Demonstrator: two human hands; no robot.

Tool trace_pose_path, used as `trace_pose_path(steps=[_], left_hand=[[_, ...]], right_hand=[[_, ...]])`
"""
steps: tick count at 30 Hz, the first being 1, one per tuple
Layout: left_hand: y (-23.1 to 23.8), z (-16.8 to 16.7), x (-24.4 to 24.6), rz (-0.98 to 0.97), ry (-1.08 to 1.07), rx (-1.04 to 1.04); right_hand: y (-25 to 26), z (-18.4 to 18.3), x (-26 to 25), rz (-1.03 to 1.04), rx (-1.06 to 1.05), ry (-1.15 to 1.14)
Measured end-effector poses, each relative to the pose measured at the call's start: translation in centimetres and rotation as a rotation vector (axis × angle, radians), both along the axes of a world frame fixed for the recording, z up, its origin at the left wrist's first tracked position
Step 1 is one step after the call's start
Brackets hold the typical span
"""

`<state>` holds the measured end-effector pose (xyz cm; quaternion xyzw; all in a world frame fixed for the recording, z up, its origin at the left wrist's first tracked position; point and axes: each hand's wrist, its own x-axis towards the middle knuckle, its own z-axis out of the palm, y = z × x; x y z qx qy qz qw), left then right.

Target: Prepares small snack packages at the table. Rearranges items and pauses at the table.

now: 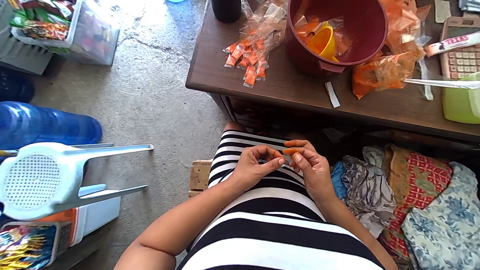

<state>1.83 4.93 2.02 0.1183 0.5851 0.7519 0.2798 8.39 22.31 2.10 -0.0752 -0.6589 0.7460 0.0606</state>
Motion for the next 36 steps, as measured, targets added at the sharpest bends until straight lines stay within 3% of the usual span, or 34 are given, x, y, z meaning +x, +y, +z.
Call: trace_pose_path(steps=[10,36], left_hand=[[-0.01,-0.03,0.07,0.010,0.006,0.001],[0.03,-0.04,0.14,0.019,-0.021,-0.007]], right_hand=[[-0.07,0.17,0.13,-0.019,0.099,0.012],[-0.24,0.19,0.14,-0.017,0.105,0.056]])
